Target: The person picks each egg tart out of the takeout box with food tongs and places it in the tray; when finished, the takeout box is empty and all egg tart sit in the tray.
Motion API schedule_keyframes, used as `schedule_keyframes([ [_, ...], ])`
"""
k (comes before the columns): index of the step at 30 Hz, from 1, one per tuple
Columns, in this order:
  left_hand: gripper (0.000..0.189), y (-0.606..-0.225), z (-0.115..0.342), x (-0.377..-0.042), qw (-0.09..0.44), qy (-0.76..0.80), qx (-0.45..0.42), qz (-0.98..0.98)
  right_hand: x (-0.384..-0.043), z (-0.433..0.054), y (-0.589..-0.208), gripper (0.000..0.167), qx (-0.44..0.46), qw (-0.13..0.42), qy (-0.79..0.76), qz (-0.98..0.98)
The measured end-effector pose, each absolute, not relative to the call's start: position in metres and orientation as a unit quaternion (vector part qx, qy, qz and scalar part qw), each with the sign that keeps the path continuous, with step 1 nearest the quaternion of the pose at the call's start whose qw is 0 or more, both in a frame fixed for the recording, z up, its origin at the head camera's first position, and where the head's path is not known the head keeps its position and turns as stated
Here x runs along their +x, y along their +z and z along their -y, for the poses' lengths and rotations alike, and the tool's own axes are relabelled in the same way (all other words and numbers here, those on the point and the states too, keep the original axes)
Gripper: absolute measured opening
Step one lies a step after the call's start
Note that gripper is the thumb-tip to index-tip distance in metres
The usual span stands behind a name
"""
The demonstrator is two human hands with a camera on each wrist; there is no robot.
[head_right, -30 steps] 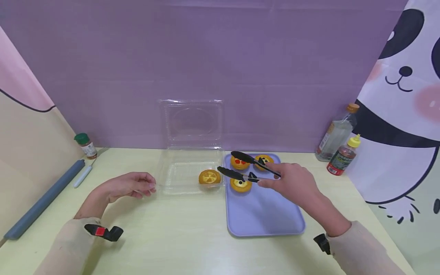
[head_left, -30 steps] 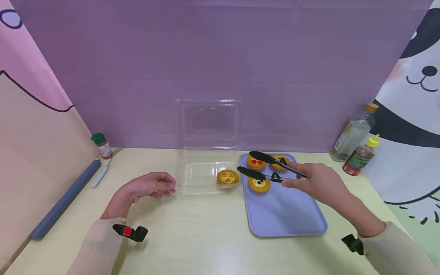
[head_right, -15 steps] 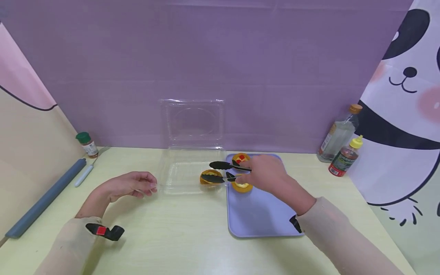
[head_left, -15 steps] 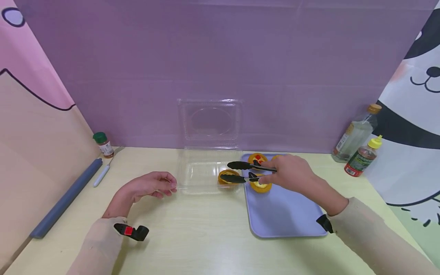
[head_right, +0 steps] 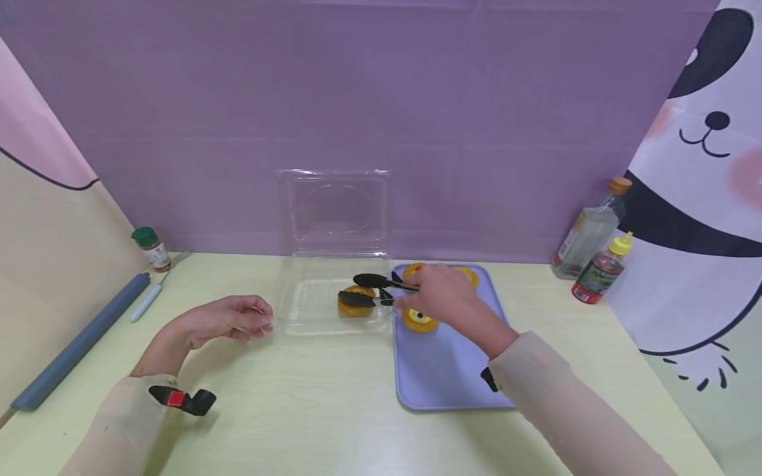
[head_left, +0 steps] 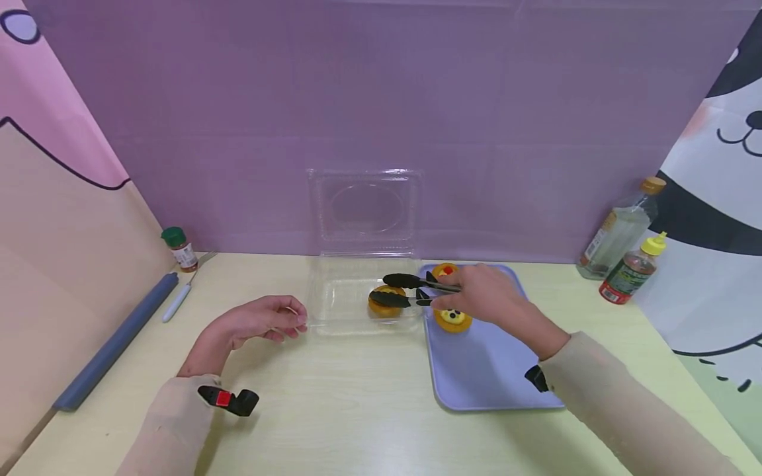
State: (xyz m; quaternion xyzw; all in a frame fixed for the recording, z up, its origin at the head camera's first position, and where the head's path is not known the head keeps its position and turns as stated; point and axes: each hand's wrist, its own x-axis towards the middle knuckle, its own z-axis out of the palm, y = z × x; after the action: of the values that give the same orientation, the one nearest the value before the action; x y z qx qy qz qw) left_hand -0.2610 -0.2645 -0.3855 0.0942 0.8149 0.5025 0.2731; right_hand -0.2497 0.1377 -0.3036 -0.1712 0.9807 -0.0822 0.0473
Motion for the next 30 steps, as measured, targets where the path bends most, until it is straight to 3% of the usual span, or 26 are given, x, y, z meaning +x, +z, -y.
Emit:
schedule_keyframes([
  [20, 0.031, -0.385, 0.265, -0.262, 0.275, 0.502, 0.095, -0.815, -0.254, -0.129, -0.314, 0.067, -0.152, 0.029, -0.119, -0.981],
  [30, 0.03, -0.386, 0.265, -0.263, 0.277, 0.5, 0.092, -0.815, -0.254, -0.128, -0.316, 0.072, -0.154, 0.053, -0.117, -0.98],
])
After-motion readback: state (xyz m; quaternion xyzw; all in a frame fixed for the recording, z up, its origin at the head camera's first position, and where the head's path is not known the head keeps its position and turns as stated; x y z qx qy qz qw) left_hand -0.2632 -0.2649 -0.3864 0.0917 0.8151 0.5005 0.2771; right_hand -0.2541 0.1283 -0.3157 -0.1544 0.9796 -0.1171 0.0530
